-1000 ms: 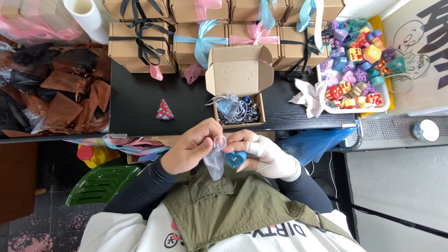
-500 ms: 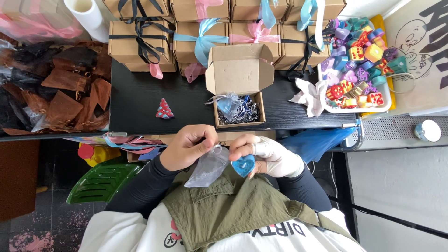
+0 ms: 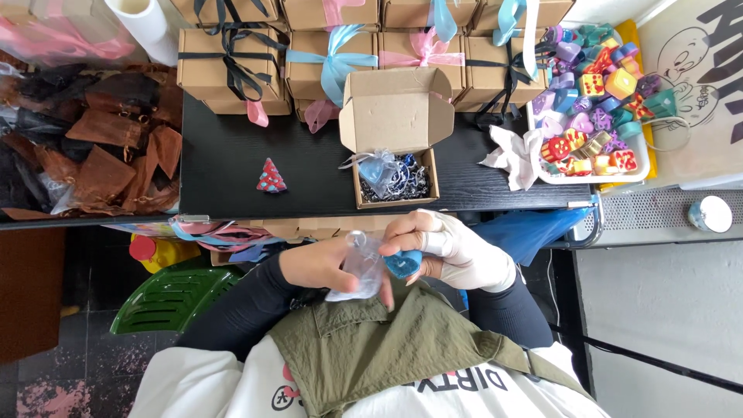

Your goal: The person is packing small decorative items and filler into a cardboard box and tying it with a ribbon.

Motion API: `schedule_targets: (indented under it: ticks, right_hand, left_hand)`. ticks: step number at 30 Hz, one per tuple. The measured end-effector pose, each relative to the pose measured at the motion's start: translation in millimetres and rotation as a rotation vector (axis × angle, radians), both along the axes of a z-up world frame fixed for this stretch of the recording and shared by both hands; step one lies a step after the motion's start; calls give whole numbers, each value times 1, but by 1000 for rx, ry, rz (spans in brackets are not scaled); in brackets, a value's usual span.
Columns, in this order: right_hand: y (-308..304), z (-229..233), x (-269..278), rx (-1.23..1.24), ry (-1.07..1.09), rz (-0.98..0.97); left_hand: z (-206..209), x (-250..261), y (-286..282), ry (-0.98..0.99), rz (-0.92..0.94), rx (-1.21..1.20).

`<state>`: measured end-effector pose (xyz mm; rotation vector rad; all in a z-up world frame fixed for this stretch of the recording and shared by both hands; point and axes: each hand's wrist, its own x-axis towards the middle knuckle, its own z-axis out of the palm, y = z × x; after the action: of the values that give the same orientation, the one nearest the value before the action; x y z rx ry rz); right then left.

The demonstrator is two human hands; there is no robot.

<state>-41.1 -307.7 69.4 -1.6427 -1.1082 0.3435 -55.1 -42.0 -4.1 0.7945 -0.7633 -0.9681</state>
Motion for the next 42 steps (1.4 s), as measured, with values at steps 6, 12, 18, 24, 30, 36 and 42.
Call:
schedule_targets:
  ticks: [6, 12, 18, 24, 30, 36, 42]
  right_hand:
    - [-5, -2, -7, -51, -18, -28]
    - [0, -12, -21, 159, 250, -231]
    - [11, -20, -28, 207, 174, -351]
    - [25, -6, -20, -11, -314, -392]
    - [30, -10, -13, -62, -411, -411]
    - [38, 0, -2, -58, -562, -411]
    - [49, 5, 1, -154, -671, -450]
  left_hand:
    - [-1, -9, -6, 101, 70, 243]
    - [28, -11, -8, -521, 751, 633]
    - [45, -19, -10, -847, 1083, 842]
    - [39, -19, -12, -774, 1029, 881]
    - [37, -17, -11, -759, 1048, 781]
    - [38, -14, -11, -838, 1112, 674]
    - [19, -9, -10, -799, 1118, 680]
